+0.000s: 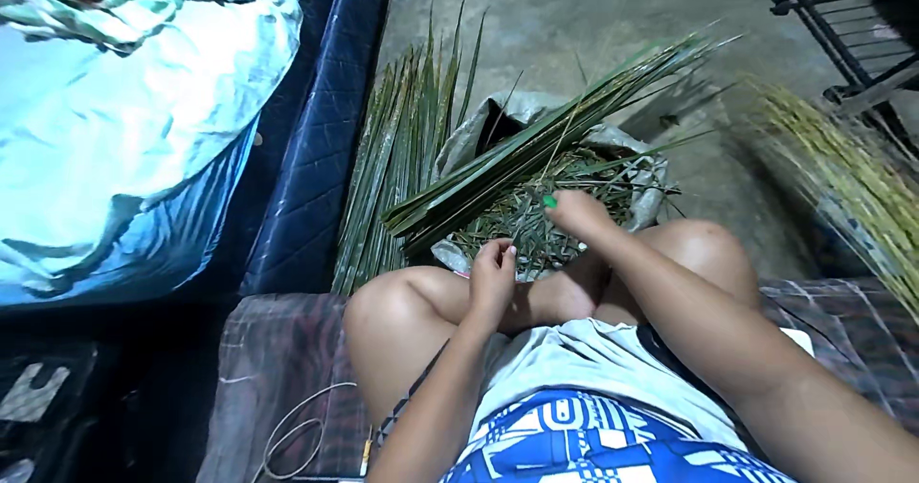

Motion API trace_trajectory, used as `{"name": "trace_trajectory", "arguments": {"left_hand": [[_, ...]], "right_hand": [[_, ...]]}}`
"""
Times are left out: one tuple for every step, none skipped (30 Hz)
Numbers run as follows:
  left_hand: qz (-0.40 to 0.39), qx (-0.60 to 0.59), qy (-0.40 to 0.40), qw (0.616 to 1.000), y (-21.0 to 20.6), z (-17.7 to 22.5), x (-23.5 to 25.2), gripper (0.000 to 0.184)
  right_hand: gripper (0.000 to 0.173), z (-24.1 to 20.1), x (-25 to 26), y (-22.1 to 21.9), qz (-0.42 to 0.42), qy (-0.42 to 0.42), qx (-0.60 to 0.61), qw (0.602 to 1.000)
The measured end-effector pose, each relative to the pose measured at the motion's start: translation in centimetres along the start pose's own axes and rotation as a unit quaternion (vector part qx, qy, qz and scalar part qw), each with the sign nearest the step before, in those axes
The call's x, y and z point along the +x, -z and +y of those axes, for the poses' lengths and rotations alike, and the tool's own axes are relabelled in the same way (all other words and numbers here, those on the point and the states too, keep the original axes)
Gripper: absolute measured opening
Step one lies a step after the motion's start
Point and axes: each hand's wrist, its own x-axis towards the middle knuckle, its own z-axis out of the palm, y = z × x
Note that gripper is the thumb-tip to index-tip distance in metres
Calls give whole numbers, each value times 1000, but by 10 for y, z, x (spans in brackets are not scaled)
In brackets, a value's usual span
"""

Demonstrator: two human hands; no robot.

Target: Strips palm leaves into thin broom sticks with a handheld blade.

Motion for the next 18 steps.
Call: {"name": "trace_trajectory", "arguments": {"left_hand": [[1, 2, -4, 1000, -1, 0, -1, 30], [3, 0, -8, 1000, -1, 1, -1, 30], [5, -4, -11, 1000, -1, 1, -1, 30], [7, -12, -11, 1000, -1, 1, -1, 30], [8, -21, -9, 1000, -1, 1, 0, 30], [8, -30, -6, 999, 0, 1, 0, 29], [8, -38, -4, 999, 0, 1, 0, 29], [9, -44, -5, 999, 0, 2, 0, 29], [9, -46, -7, 999, 1, 3, -1, 29], [10, -46, -10, 999, 2, 3, -1, 29], [9, -47, -11, 999, 2, 3, -2, 29], [5, -49, -11, 999, 2, 2, -3, 29], [2, -53, -12, 999, 1, 2, -4, 28], [-1, -59, -13, 998, 1, 1, -4, 29], [-2, -70, -16, 997, 1, 1, -5, 29], [1, -86, -20, 996, 0, 1, -5, 29], [9, -110, -25, 994, -1, 0, -5, 29], [16, -138, -32, 990, -2, 0, -4, 29]], "right_hand": [[32, 4, 9, 8, 20, -24, 14, 999], [32, 6, 13, 15, 39, -38, 27, 998], [31, 7, 12, 18, 58, -36, 40, 997], [29, 6, 6, 15, 77, -15, 56, 995], [27, 3, -1, 10, 74, 11, 60, 995], [25, -2, -11, 5, 46, 35, 48, 997], [24, -9, -21, 0, 3, 58, 25, 998], [26, -16, -30, -4, -44, 77, 0, 996], [28, -21, -36, -6, -81, 87, -23, 993], [29, -23, -37, -7, -94, 87, -34, 991], [29, -19, -33, -6, -78, 77, -26, 994], [29, -12, -26, -4, -40, 60, -6, 997], [29, -3, -16, 1, 6, 37, 19, 999], [29, 5, -4, 8, 51, 11, 45, 998], [30, 12, 6, 18, 79, -17, 70, 994], [32, 17, 12, 27, 101, -34, 107, 989], [33, 20, 14, 32, 114, -38, 148, 982], [34, 21, 12, 33, 120, -25, 190, 974]]}}
